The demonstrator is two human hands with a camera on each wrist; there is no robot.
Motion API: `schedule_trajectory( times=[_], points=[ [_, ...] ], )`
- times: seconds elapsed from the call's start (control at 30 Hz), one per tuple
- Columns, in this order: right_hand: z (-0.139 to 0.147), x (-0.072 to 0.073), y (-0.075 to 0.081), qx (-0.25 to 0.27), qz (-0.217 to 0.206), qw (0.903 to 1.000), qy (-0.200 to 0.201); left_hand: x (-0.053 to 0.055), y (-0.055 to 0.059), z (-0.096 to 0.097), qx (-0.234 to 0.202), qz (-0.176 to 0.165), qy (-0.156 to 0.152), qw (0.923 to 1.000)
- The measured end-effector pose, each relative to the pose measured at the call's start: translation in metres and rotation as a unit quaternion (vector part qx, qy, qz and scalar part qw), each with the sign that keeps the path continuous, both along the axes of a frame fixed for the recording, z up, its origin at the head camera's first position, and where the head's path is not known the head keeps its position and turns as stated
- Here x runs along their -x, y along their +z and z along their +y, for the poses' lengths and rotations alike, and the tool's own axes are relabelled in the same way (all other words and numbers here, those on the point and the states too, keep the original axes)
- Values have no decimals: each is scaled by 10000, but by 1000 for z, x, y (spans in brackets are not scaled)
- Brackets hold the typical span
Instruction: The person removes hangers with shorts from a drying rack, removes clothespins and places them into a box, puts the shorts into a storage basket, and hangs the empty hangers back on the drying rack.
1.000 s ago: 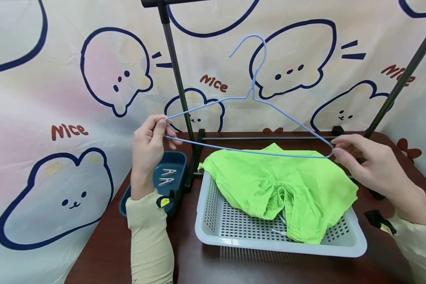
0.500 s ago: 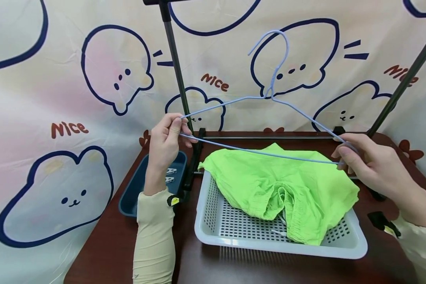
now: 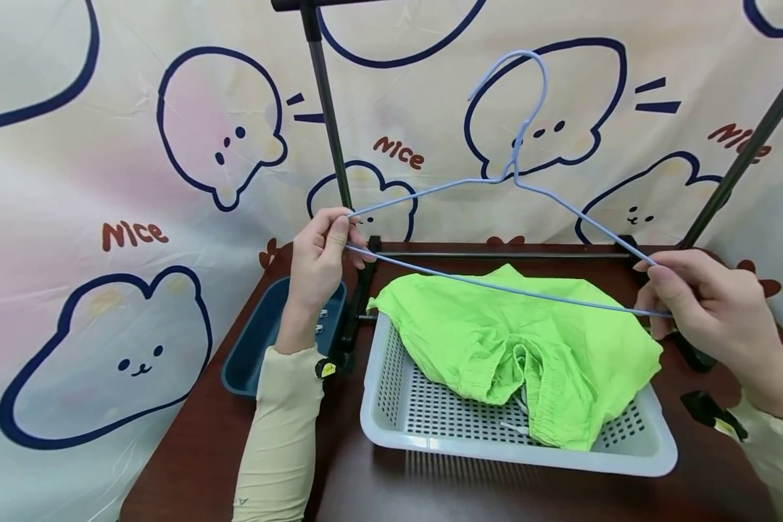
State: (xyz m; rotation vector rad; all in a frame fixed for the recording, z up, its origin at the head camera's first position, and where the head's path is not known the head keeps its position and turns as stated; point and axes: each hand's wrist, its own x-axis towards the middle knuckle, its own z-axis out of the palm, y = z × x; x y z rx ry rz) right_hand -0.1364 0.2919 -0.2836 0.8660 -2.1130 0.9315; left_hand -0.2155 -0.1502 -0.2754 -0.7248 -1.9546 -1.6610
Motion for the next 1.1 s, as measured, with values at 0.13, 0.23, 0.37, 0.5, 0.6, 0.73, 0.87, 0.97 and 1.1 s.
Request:
schedule_trajectory(
  times=[0.13,0.23,0.37,0.5,0.6,0.73,0.87,0.97,1.1],
  points=[
    [2,-4,3,187,208,9996,48,1,1,-1,376,-304,75,9988],
    [3,-5,7,515,302,9982,73,4,4,-2,681,-415,128,9967],
    [6,-10,9,541,285,9974,-376,10,7,-5,970,-532,115,9938],
    [11,-13,10,365,142,9956,-856,14,6,-11,1307,-631,136,9893],
    [15,-13,10,468,39,9955,-820,17,6,-15,1499,-673,197,9862],
    [21,-11,12,764,3,9956,-534,22,9,-20,1673,-785,355,9821],
    [28,-10,17,820,107,9957,-426,29,13,-24,1823,-975,560,9768],
    [34,-10,21,606,194,9964,-569,35,16,-25,1805,-1088,785,9744],
    [41,-10,23,376,374,9951,-832,44,22,-24,1847,-1186,1140,9689]
  ],
)
